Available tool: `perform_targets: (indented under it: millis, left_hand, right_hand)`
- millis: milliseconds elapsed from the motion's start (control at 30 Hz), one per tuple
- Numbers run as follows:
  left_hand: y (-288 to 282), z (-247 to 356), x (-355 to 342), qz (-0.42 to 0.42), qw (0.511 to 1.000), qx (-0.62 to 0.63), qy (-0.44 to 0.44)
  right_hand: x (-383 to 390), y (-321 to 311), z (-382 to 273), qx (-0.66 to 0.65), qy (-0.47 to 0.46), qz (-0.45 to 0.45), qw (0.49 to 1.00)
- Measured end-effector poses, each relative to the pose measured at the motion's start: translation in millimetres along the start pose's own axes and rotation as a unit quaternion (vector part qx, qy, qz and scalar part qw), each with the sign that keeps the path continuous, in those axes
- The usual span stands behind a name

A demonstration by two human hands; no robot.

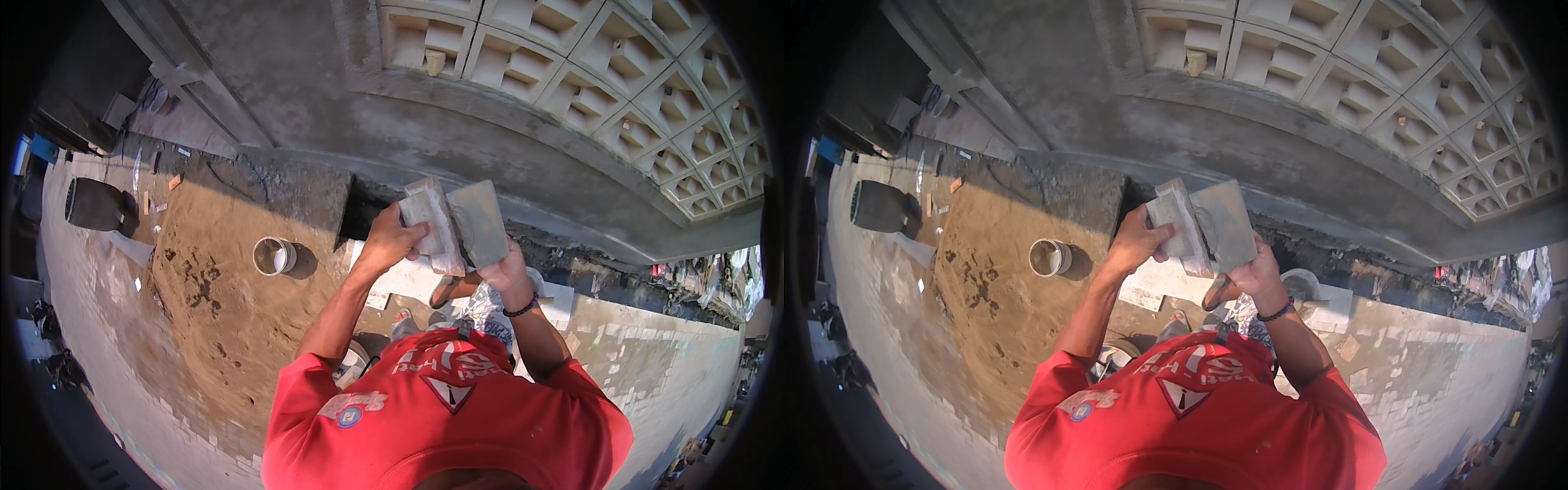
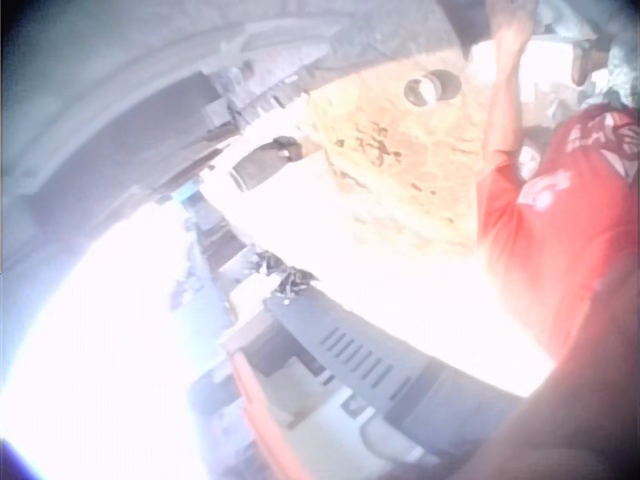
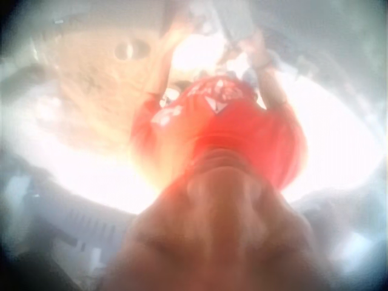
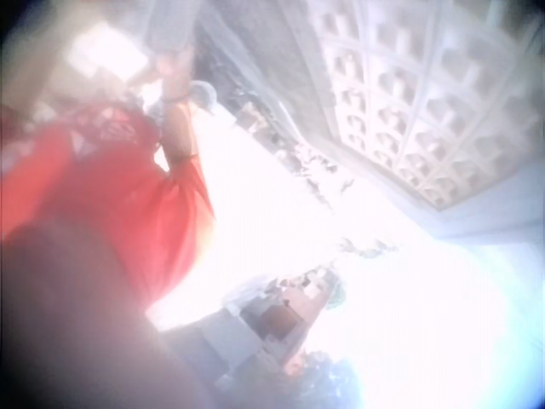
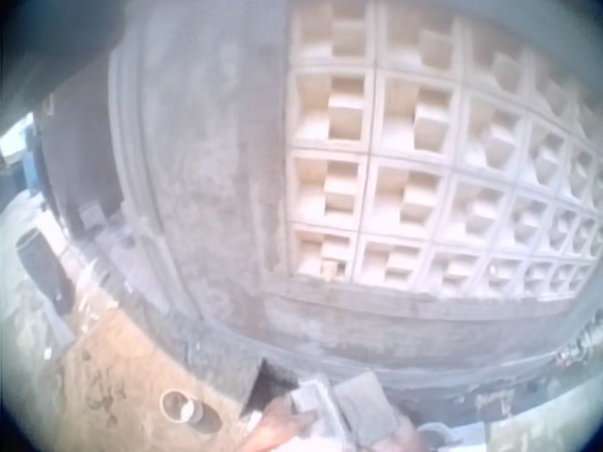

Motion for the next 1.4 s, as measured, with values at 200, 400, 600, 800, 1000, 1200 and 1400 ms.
perform_targets:
  millis: [200, 400, 600, 800, 1000, 1200, 1400]
  left_hand:
    - [-4.8, -11.5, -22.3, -0.004, 1.0, 0.012, -0.001]
    - [-11.9, 15.1, -41.6, 0.004, 0.998, 0.035, 0.048]
    - [-1.0, 56.1, -59.2, -0.01, 0.997, 0.036, 0.074]
    - [27.6, 108.3, -116.7, -0.044, 0.995, 0.001, 0.085]
    - [68.7, 177.4, -149.3, -0.057, 0.996, 0.007, 0.076]
    - [76.9, 212.2, -135.8, -0.048, 0.997, 0.038, 0.056]
    - [29.4, 181.3, -100.0, 0.061, 0.984, -0.099, -0.135]
  right_hand:
    - [-3.2, 7.0, -10.8, -0.113, -0.024, -0.046, 0.992]
    - [-23.4, 56.2, -111.1, -0.164, -0.202, -0.095, 0.961]
    - [-40.1, 109.9, -235.1, -0.133, -0.351, -0.22, 0.9]
    - [-43.0, 180.1, -396.6, -0.032, -0.502, -0.312, 0.806]
    - [-19.1, 302.3, -562.4, 0.028, -0.605, -0.318, 0.729]
    - [16.4, 371.2, -698.6, 0.037, -0.728, -0.233, 0.644]
    - [54.6, 375.4, -777.1, 0.021, -0.75, -0.234, 0.618]
Point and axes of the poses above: each hand's wrist, its own x-axis away from the middle knuckle, its own y-axis out of the palm, z = x × y, the point moved 7 cm from there along -x, towards the middle knuckle, and after that the axes turned 6 degrees about -y, right-handed, at the moved point
